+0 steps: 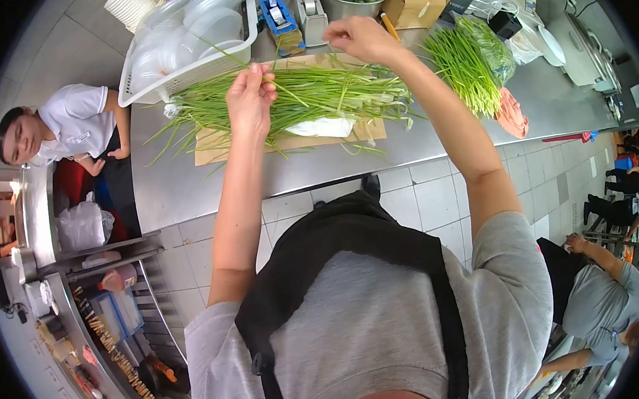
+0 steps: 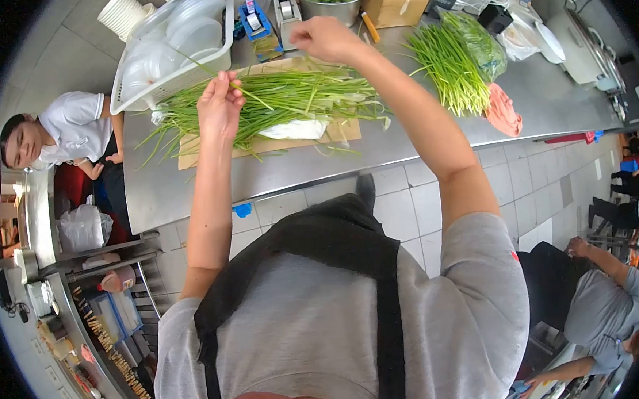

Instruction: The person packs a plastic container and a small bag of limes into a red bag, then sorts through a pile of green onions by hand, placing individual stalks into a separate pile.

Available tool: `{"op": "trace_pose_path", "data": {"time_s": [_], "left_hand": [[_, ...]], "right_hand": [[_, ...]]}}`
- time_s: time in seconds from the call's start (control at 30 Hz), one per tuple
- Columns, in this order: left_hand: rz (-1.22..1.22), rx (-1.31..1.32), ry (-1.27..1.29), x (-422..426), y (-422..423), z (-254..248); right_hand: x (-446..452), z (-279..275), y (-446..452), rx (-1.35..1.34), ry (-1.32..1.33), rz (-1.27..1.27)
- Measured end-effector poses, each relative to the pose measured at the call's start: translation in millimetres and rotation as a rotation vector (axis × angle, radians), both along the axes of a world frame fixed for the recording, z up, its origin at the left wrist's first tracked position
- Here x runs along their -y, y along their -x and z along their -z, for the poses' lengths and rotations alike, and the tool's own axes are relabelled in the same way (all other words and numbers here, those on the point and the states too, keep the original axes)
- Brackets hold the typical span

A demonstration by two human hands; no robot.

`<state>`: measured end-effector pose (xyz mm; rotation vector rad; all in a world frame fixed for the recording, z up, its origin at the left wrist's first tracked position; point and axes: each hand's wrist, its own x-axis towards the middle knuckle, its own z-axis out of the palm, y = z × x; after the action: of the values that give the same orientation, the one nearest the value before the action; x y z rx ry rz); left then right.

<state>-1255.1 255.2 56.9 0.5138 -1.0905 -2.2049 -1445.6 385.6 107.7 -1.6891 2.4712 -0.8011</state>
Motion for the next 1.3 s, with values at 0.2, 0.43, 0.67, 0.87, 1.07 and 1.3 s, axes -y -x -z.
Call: {"op": "trace_pose_path", "data": {"time_s": [0.2,0.43,0.67,0.87,1.07,1.3], "left_hand": [[0.118,0.03,0.085,-10.6,-10.2,8.0],[0.242,0.031,0.126,-21.6,-4.9,7.5],[0.244,-0.073,0.123,-33.2,14.2,-22.3],[0.464,-0.047,0.042,-35.3,32.1,-52.7],[0.645,-0.053,-0.163,-36.8,40.2,-49.2],[0.471,-0.308,-0.047,-8.7,45.3,-78.2]], "right_hand": [[-28.2,17.5,7.9,0.023,-0.486,0.133],[-42.1,-45.6,20.3,-0.226,-0.236,0.138],[-55.7,-103.3,-15.0,0.181,0.057,0.152],[-42.6,-77.7,-6.3,0.533,0.283,-0.077],[-50.0,-91.2,-21.1,0.53,0.288,-0.003],[-71.4,-84.4,-32.4,0.533,0.176,-0.082]]}}
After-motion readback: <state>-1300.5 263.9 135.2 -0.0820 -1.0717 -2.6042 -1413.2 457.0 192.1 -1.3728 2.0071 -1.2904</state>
